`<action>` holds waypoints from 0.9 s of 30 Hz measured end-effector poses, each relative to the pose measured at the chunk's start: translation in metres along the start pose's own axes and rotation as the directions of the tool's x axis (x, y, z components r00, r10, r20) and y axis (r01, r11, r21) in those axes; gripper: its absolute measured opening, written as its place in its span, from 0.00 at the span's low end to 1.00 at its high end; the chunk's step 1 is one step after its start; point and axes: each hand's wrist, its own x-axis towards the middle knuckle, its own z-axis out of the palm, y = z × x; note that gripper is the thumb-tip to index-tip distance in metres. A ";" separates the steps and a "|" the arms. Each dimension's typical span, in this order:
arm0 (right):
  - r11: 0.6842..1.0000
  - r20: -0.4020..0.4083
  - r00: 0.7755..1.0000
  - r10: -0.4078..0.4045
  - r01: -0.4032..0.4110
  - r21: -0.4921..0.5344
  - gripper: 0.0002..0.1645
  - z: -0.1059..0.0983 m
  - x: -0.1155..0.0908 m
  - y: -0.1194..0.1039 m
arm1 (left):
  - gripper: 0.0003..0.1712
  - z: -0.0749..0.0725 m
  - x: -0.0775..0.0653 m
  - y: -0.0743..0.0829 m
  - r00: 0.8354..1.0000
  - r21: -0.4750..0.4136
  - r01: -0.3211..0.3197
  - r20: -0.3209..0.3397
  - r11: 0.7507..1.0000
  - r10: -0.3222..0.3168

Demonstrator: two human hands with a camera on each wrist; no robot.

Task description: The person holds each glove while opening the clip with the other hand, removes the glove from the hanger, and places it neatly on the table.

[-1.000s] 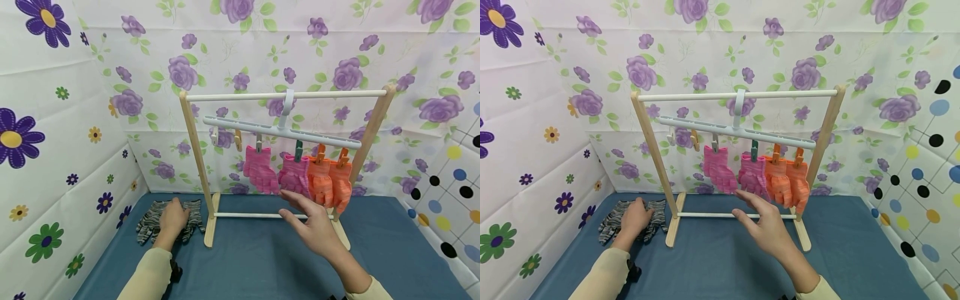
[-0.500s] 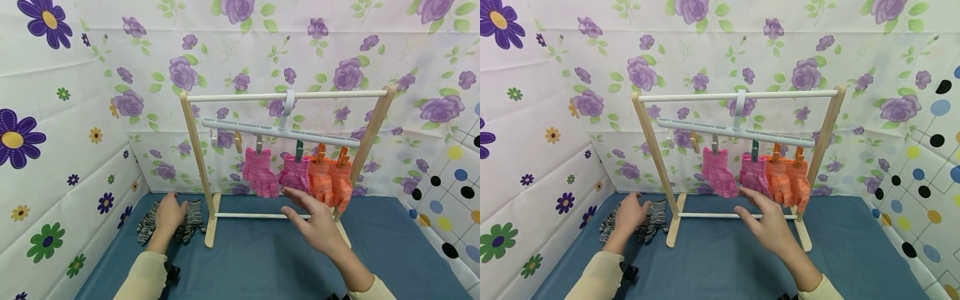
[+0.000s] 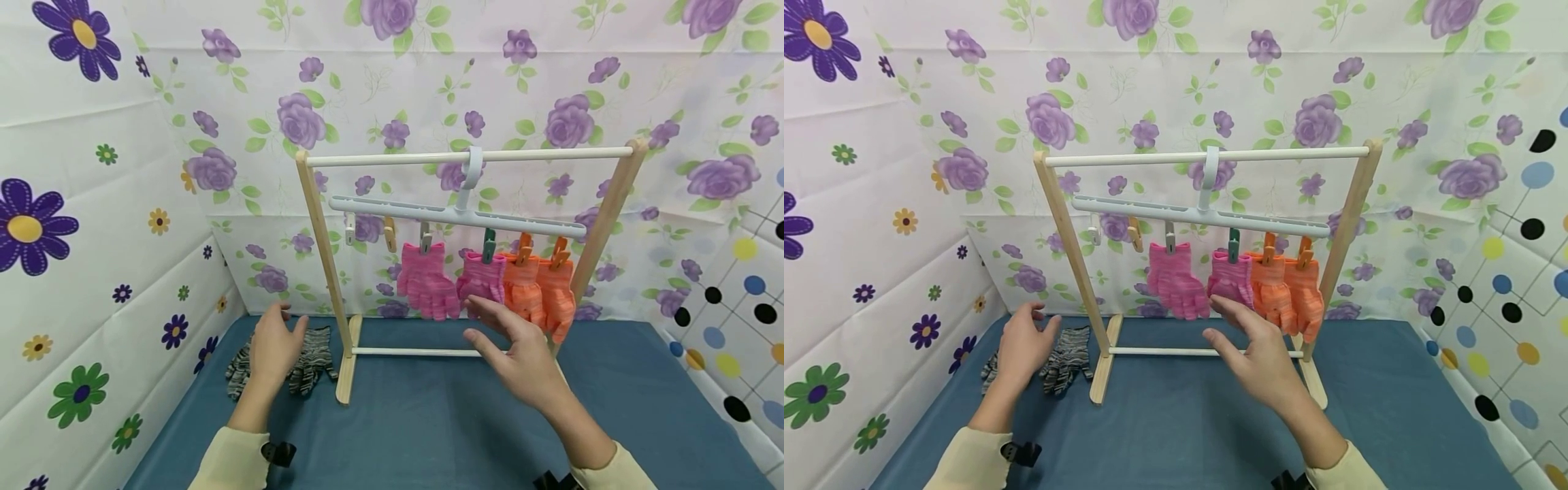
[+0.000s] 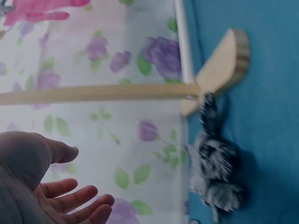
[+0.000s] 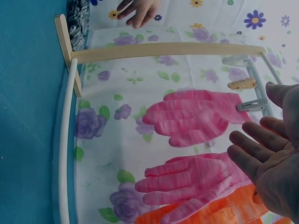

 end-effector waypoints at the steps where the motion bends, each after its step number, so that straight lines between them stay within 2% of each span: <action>1: 1.000 -0.001 1.000 0.002 -0.002 -0.004 0.34 -0.001 0.001 -0.001 | 0.29 -0.002 -0.002 0.004 1.000 -0.007 -0.009 -0.014 1.000 0.009; 10: 0.998 -0.008 0.999 -0.032 0.031 -0.062 0.34 -0.009 0.008 -0.006 | 0.25 -0.014 -0.018 0.037 0.994 -0.107 -0.084 -0.077 0.991 0.076; 19: 0.995 -0.008 0.998 -0.061 0.060 -0.083 0.35 -0.017 0.021 -0.009 | 0.22 -0.021 -0.032 0.069 0.977 -0.205 -0.208 -0.097 0.956 0.192; 23: 0.995 -0.002 0.998 -0.071 0.070 -0.076 0.34 -0.019 0.028 -0.011 | 0.22 -0.019 -0.035 0.079 0.959 -0.272 -0.283 -0.088 0.920 0.269; 27: 0.996 0.004 0.998 -0.067 0.068 -0.064 0.34 -0.019 0.035 -0.013 | 0.23 -0.012 -0.036 0.087 0.934 -0.392 -0.339 -0.035 0.855 0.354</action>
